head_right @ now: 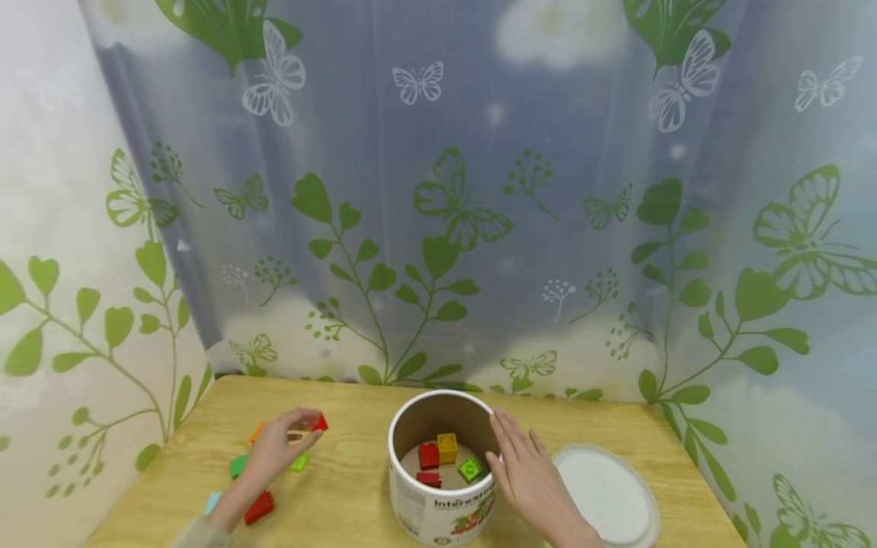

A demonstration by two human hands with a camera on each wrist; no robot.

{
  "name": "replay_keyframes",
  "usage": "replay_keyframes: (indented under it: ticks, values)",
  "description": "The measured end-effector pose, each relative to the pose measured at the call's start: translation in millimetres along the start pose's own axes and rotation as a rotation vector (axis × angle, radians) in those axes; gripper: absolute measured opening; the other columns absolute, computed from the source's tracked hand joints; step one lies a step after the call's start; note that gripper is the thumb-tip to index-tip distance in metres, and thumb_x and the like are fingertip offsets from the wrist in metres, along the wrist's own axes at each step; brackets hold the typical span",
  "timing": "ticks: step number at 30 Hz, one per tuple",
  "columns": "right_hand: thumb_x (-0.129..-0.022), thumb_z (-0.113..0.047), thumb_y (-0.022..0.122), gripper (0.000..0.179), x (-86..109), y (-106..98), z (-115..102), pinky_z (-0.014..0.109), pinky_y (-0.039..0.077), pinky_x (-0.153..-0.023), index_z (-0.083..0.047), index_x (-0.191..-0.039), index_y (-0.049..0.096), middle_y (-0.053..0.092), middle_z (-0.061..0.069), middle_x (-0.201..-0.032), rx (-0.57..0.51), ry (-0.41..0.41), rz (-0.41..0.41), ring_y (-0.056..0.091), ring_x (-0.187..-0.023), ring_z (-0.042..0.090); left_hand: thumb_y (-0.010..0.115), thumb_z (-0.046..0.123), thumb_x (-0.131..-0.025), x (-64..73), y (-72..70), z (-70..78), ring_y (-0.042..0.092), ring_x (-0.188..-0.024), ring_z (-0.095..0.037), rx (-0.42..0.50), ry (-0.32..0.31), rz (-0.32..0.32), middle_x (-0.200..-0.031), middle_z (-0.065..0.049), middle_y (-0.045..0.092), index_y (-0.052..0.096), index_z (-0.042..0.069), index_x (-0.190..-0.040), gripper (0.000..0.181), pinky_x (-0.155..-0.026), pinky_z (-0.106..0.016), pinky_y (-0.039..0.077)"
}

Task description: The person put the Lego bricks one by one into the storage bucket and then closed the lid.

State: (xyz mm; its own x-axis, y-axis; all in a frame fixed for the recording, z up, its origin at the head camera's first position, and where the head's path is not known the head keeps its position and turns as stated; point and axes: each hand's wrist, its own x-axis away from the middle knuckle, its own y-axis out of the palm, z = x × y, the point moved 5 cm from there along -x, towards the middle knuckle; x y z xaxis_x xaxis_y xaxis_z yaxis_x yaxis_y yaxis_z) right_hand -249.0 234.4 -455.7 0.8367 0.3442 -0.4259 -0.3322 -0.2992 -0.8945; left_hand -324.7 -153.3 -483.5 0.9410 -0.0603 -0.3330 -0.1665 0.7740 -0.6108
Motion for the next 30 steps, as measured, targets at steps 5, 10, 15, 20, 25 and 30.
replay_keyframes:
  ticks: [5,10,15,20,25,30]
  values:
    - [-0.105,-0.023,0.054,0.054,-0.9,0,-1,0.059,0.037,-0.114,-0.002,-0.153,0.041,0.040,0.014,-0.159,0.002,-0.011,0.017,0.041,-0.144,0.031,0.080,0.007,-0.086,9.3,2.4,-21.3,0.068,-0.099,-0.035,-0.071,-0.059,-0.075,-0.111,-0.017,0.071,0.070,-0.002,-0.117,0.034,-0.083,-0.047,0.060]
    - [-0.105,-0.023,0.054,0.054,-0.9,0,0,0.059,0.037,-0.114,-0.002,-0.154,0.041,0.039,0.014,-0.159,0.001,-0.004,0.011,0.040,-0.145,0.030,0.084,0.008,-0.082,14.0,2.8,-34.1,0.066,-0.099,-0.035,-0.145,-0.068,-0.108,-0.112,-0.018,0.070,0.068,-0.005,-0.118,0.041,-0.084,-0.049,0.058]
    - [-0.106,-0.023,0.053,0.055,-0.3,1,1,0.059,0.037,-0.114,-0.002,-0.154,0.040,0.038,0.013,-0.160,0.002,-0.002,0.004,0.040,-0.145,0.030,0.087,0.010,-0.078,14.5,3.9,-43.1,0.066,-0.096,-0.033,-0.211,-0.091,-0.129,-0.110,-0.018,0.069,0.069,-0.005,-0.116,0.045,-0.083,-0.050,0.058]
    - [-0.107,-0.027,0.050,0.054,0.1,2,2,0.058,0.036,-0.115,-0.002,-0.154,0.040,0.039,0.013,-0.160,0.009,-0.005,0.004,0.040,-0.145,0.030,0.091,0.013,-0.074,14.1,6.8,-50.9,0.064,-0.093,-0.031,-0.264,-0.115,-0.143,-0.104,-0.014,0.069,0.069,-0.004,-0.111,0.046,-0.082,-0.050,0.056]
    - [-0.108,-0.028,0.049,0.054,-0.2,2,3,0.057,0.036,-0.115,-0.003,-0.154,0.040,0.038,0.012,-0.160,0.015,-0.010,0.009,0.040,-0.145,0.030,0.091,0.012,-0.074,13.8,8.4,-56.4,0.062,-0.086,-0.027,-0.270,-0.157,-0.137,-0.094,-0.012,0.066,0.068,-0.004,-0.103,0.040,-0.076,-0.046,0.056]
    - [-0.108,-0.028,0.049,0.054,-0.1,2,3,0.057,0.036,-0.115,-0.003,-0.154,0.040,0.038,0.012,-0.160,0.012,-0.009,0.010,0.040,-0.145,0.030,0.091,0.009,-0.072,12.1,9.8,-57.7,0.063,-0.083,-0.023,-0.254,-0.150,-0.122,-0.092,-0.009,0.066,0.070,-0.002,-0.102,0.038,-0.073,-0.043,0.056]
